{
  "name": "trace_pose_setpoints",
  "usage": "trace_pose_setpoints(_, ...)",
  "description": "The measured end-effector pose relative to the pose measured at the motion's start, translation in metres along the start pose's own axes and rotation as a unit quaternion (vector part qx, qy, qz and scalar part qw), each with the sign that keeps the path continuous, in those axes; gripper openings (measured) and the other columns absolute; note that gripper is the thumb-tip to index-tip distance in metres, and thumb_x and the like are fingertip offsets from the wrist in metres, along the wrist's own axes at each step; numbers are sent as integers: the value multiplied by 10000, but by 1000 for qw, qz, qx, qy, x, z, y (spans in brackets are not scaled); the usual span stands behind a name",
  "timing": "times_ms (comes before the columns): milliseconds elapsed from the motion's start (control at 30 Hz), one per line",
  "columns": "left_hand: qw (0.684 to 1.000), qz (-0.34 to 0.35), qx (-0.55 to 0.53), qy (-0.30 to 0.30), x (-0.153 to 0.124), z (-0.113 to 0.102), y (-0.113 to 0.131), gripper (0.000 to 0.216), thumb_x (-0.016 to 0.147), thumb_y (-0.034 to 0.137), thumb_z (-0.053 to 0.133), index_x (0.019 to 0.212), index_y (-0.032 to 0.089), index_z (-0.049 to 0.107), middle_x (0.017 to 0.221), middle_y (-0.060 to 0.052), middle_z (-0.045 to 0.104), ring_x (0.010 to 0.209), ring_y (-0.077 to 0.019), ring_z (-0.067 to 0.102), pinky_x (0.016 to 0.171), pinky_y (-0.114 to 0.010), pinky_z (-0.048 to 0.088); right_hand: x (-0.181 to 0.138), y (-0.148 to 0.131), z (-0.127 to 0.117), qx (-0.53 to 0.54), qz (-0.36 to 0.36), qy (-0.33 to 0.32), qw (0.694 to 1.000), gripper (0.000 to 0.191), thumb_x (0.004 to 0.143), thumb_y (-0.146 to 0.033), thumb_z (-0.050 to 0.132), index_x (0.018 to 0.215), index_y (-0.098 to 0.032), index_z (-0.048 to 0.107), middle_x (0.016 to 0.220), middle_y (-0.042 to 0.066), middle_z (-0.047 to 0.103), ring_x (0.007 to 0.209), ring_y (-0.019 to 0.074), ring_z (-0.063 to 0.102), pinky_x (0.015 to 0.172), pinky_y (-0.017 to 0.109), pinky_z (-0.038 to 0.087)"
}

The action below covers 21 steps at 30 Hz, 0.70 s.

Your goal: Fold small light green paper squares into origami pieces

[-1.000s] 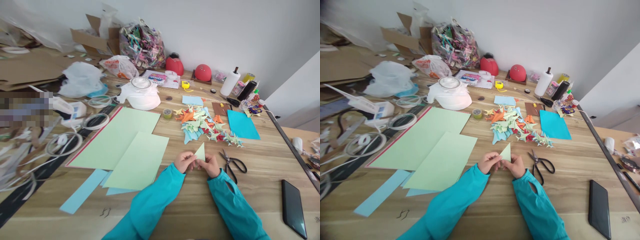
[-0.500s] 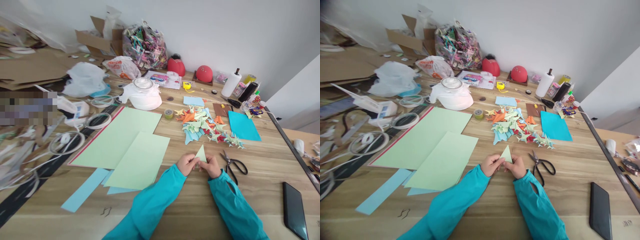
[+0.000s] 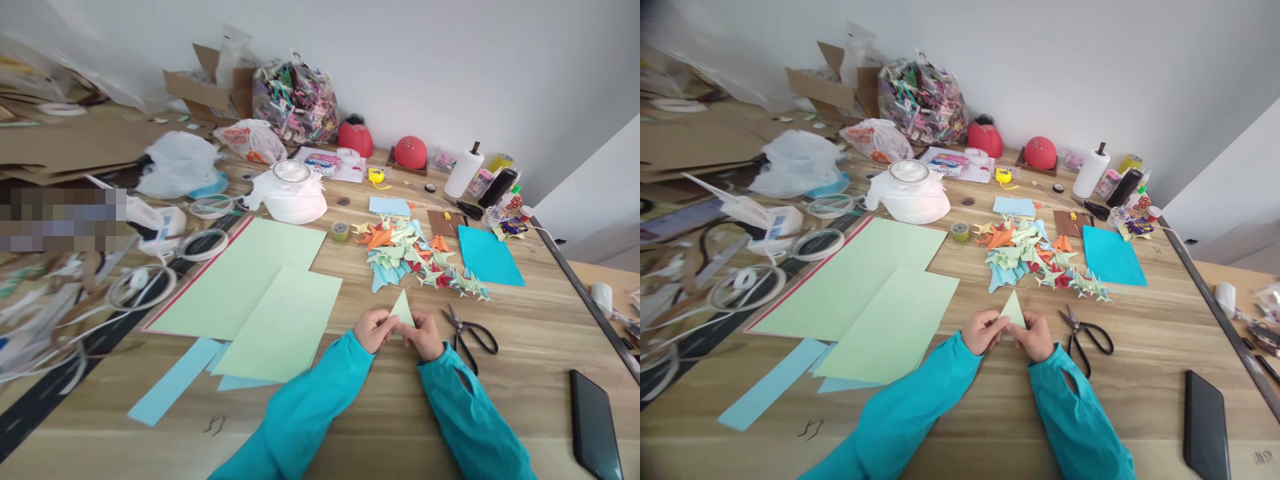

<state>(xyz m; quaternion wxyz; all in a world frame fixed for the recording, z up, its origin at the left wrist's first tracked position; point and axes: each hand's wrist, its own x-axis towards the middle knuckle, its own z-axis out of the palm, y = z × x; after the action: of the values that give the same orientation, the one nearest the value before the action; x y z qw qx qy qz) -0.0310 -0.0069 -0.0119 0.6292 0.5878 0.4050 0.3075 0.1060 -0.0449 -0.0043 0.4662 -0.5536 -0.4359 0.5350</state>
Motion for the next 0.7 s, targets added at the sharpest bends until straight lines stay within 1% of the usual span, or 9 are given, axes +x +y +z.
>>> trace_pose_setpoints(400,1000,-16,-23,12,1,0,1,488,705,579,519,469,168,404,369,49,444,293,-52,384,307,-178,265,3,12,-2,35,-6,31,999,356,589,-348,731,491,-181,433,310,-82,431,281,37,280,317,199,142)
trace_pose_setpoints(533,999,-17,-48,9,1,0,-1,466,691,569,544,494,160,439,373,46,464,283,-48,383,294,-170,269,5,17,-5,65,-11,52,996,344,585,-360,730,501,-177,451,329,-65,473,283,48,331,313,195,191)
trace_pose_setpoints(633,997,-32,-72,-24,0,1,-1,417,664,530,592,532,147,489,390,35,496,288,-58,410,292,-173,306,7,19,-7,111,-17,73,991,328,579,-373,731,516,-167,484,357,-55,499,299,56,374,327,194,248)
trace_pose_setpoints(700,994,-49,-88,-46,-1,3,0,383,642,489,624,542,136,515,402,19,516,298,-68,433,297,-181,341,8,20,-8,128,-14,72,989,315,585,-371,731,530,-161,503,367,-52,504,305,59,389,333,193,265)
